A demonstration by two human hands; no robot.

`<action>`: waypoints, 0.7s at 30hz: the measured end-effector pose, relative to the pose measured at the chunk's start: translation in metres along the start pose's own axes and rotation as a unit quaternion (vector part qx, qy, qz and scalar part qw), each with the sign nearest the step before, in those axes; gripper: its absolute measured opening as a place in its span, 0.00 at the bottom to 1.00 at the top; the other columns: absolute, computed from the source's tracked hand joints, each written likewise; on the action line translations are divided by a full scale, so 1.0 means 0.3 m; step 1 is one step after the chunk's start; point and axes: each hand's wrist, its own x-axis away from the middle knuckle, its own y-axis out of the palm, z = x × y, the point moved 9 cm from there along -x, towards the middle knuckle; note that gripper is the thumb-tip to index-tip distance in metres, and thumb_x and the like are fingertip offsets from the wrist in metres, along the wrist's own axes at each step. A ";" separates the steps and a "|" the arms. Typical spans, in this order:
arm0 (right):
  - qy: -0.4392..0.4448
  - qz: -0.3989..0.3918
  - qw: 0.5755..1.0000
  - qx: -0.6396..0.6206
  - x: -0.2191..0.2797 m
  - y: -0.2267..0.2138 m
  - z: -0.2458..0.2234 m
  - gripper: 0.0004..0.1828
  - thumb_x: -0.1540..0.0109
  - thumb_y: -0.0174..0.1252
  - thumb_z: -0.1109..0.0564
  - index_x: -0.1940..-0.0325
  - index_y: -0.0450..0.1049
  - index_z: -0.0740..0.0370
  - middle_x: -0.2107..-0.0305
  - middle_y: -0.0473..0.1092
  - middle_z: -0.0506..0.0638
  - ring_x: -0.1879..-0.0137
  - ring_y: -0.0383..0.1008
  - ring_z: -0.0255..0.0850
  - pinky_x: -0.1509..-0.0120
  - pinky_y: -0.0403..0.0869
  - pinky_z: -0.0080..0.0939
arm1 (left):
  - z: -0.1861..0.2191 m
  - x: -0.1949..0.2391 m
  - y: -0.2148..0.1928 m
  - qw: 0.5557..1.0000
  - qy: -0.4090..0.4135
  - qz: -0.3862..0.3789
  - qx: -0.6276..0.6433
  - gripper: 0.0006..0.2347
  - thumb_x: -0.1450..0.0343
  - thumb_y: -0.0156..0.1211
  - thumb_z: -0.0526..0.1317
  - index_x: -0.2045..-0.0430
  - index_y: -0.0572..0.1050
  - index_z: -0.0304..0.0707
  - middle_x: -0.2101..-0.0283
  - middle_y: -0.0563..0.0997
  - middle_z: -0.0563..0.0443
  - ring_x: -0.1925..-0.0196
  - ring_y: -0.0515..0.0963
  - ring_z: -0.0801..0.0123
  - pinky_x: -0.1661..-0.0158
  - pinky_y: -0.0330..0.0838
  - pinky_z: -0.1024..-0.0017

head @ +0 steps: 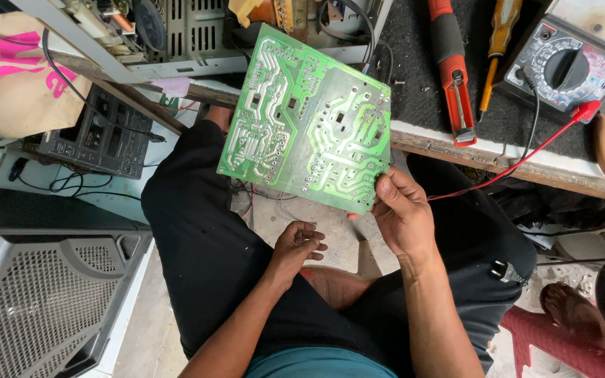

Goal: The person holds a green circuit board and points to specific traces and solder points. They then use a yellow-handled screwdriver to scrape or clean a section of the board's surface.

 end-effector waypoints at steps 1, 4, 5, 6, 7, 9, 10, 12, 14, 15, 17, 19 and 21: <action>-0.001 -0.002 1.000 0.000 0.000 0.001 -0.001 0.10 0.32 0.57 0.58 0.58 0.76 0.71 0.76 0.70 0.52 0.70 0.80 0.39 0.60 0.84 0.41 | -0.009 -0.005 0.002 1.000 0.002 -0.010 -0.001 0.12 0.30 0.60 0.29 0.53 0.71 0.33 0.53 0.81 0.34 0.57 0.87 0.53 0.59 0.85 0.60; 0.000 -0.003 1.000 -0.001 0.000 0.007 -0.003 0.10 0.33 0.57 0.58 0.58 0.76 0.71 0.76 0.70 0.53 0.70 0.80 0.39 0.60 0.84 0.42 | -0.017 -0.003 0.010 1.000 -0.021 -0.020 -0.007 0.12 0.29 0.57 0.29 0.51 0.70 0.35 0.54 0.81 0.35 0.55 0.87 0.52 0.55 0.83 0.56; 0.000 -0.003 1.000 -0.001 -0.001 0.004 -0.003 0.10 0.33 0.57 0.58 0.58 0.76 0.71 0.76 0.70 0.53 0.70 0.80 0.39 0.60 0.84 0.42 | -0.005 0.003 0.014 1.000 -0.021 -0.020 -0.007 0.12 0.29 0.57 0.29 0.51 0.70 0.35 0.54 0.81 0.35 0.55 0.87 0.52 0.55 0.83 0.56; 0.003 -0.002 1.000 -0.001 -0.002 0.001 0.000 0.11 0.33 0.57 0.58 0.58 0.76 0.71 0.75 0.71 0.53 0.70 0.80 0.39 0.60 0.84 0.43 | 0.003 0.009 0.021 0.999 -0.029 -0.025 -0.002 0.12 0.29 0.56 0.29 0.51 0.69 0.35 0.55 0.81 0.33 0.58 0.87 0.51 0.57 0.84 0.55; 0.006 -0.002 1.000 0.000 -0.003 -0.003 0.003 0.11 0.33 0.57 0.57 0.58 0.76 0.71 0.75 0.71 0.53 0.69 0.80 0.39 0.60 0.84 0.43 | 0.010 0.016 0.028 0.999 -0.037 -0.030 0.004 0.13 0.29 0.56 0.30 0.50 0.69 0.34 0.57 0.82 0.32 0.61 0.88 0.49 0.58 0.84 0.54; 0.005 -0.002 1.000 -0.002 -0.002 0.006 -0.002 0.10 0.33 0.57 0.58 0.58 0.76 0.71 0.75 0.71 0.53 0.69 0.80 0.40 0.60 0.84 0.43 | 0.008 0.025 0.031 0.999 -0.043 -0.033 0.002 0.13 0.29 0.56 0.29 0.50 0.69 0.34 0.59 0.82 0.32 0.64 0.88 0.51 0.60 0.85 0.55; 0.004 -0.003 1.000 -0.004 -0.001 0.010 -0.005 0.10 0.33 0.57 0.58 0.58 0.76 0.71 0.75 0.71 0.54 0.69 0.81 0.40 0.60 0.84 0.43 | 0.005 0.030 0.034 0.998 -0.048 -0.036 0.000 0.13 0.29 0.56 0.29 0.51 0.69 0.34 0.60 0.82 0.32 0.67 0.88 0.52 0.62 0.86 0.57; 0.004 -0.003 1.000 -0.004 -0.002 0.003 0.002 0.10 0.33 0.57 0.58 0.58 0.76 0.71 0.75 0.72 0.54 0.69 0.81 0.41 0.60 0.84 0.44 | -0.005 0.025 0.032 0.998 -0.048 -0.040 -0.001 0.13 0.30 0.57 0.29 0.51 0.70 0.33 0.61 0.82 0.33 0.69 0.87 0.54 0.65 0.86 0.59; 0.003 -0.002 1.000 -0.004 -0.002 0.002 0.002 0.10 0.33 0.57 0.58 0.58 0.76 0.71 0.75 0.72 0.54 0.69 0.81 0.41 0.60 0.84 0.44 | 0.003 0.028 0.039 0.998 -0.049 -0.045 -0.003 0.13 0.30 0.57 0.29 0.51 0.70 0.33 0.62 0.83 0.33 0.72 0.87 0.56 0.68 0.86 0.61; 0.003 -0.003 1.000 -0.004 -0.002 0.005 0.000 0.10 0.33 0.57 0.58 0.58 0.76 0.71 0.75 0.72 0.54 0.69 0.81 0.41 0.60 0.84 0.45 | 0.017 0.033 0.044 0.998 -0.047 -0.045 -0.020 0.12 0.30 0.58 0.30 0.53 0.71 0.34 0.64 0.83 0.35 0.75 0.86 0.59 0.72 0.84 0.67; 0.002 -0.004 1.000 -0.004 -0.003 0.006 0.000 0.10 0.33 0.57 0.58 0.58 0.76 0.71 0.75 0.72 0.54 0.69 0.81 0.41 0.59 0.84 0.45 | 0.022 0.033 0.047 0.997 -0.045 -0.045 -0.038 0.11 0.30 0.59 0.31 0.54 0.72 0.34 0.66 0.83 0.38 0.77 0.85 0.63 0.75 0.82 0.73; 0.006 0.007 1.000 -0.005 -0.004 -0.006 0.006 0.10 0.33 0.58 0.58 0.59 0.76 0.71 0.76 0.71 0.53 0.70 0.80 0.38 0.61 0.83 0.40 | 0.008 0.021 0.034 0.998 -0.040 -0.032 -0.027 0.10 0.30 0.60 0.31 0.56 0.73 0.31 0.68 0.82 0.36 0.83 0.81 0.63 0.81 0.80 0.69; 0.006 0.009 1.000 -0.004 -0.001 -0.016 0.010 0.10 0.33 0.58 0.58 0.59 0.76 0.71 0.76 0.71 0.53 0.70 0.79 0.38 0.61 0.83 0.40 | 0.005 0.020 0.034 0.998 -0.038 -0.031 -0.029 0.10 0.29 0.61 0.32 0.56 0.74 0.30 0.68 0.82 0.35 0.82 0.80 0.65 0.81 0.80 0.70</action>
